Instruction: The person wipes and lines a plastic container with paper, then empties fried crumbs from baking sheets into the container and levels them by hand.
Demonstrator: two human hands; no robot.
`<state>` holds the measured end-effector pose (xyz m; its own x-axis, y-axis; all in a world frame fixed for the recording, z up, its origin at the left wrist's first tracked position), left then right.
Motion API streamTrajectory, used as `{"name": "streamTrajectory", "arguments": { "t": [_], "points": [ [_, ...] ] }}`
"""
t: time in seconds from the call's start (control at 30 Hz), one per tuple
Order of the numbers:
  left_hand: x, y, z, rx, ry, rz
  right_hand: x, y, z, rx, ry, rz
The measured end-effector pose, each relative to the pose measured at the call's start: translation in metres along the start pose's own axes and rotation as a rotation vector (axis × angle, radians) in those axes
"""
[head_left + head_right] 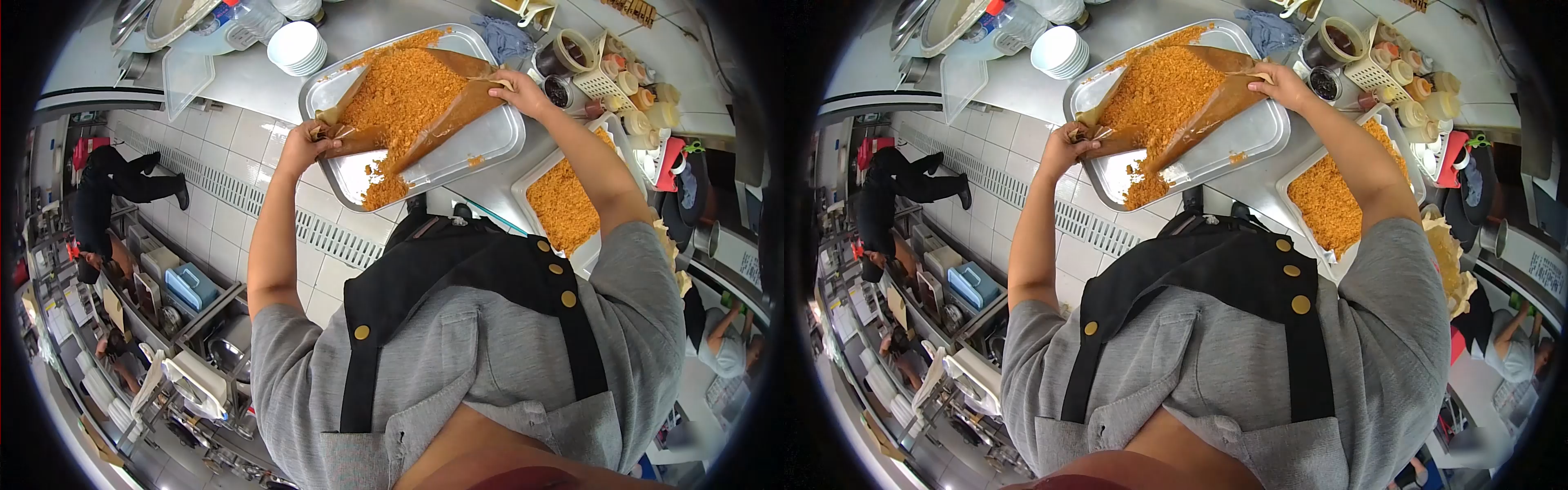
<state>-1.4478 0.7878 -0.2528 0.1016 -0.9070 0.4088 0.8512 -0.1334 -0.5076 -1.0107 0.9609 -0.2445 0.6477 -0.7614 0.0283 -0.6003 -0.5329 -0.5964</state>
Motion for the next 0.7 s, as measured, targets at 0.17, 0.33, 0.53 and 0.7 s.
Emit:
{"name": "streamTrajectory", "arguments": {
  "t": [0.17, 0.33, 0.53, 0.7],
  "points": [
    [-0.011, -0.008, -0.018, 0.109, 0.085, 0.024, 0.002, -0.001, 0.026, -0.173, 0.14, 0.121],
    [0.001, -0.023, 0.011, 0.313, 0.215, 0.211, -0.001, -0.004, 0.029, -0.31, 0.195, 0.236],
    [0.001, -0.009, 0.018, 0.284, -0.035, -0.004, -0.005, -0.014, 0.006, -0.167, 0.095, 0.351],
    [-0.011, -0.015, -0.01, 0.077, 0.115, 0.162, -0.007, -0.005, 0.017, -0.22, 0.194, 0.174]
  ]
}}
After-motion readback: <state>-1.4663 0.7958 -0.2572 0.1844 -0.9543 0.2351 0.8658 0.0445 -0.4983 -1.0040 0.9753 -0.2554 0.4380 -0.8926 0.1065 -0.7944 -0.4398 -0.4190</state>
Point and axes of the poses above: each hand's wrist, its own x-axis away from the middle knuckle, its own y-axis out of the palm, z = x × y, the point moved 9 cm from there along -x, towards the middle knuckle, and after that the axes turned 3 degrees about -y, right-handed, at the moved point
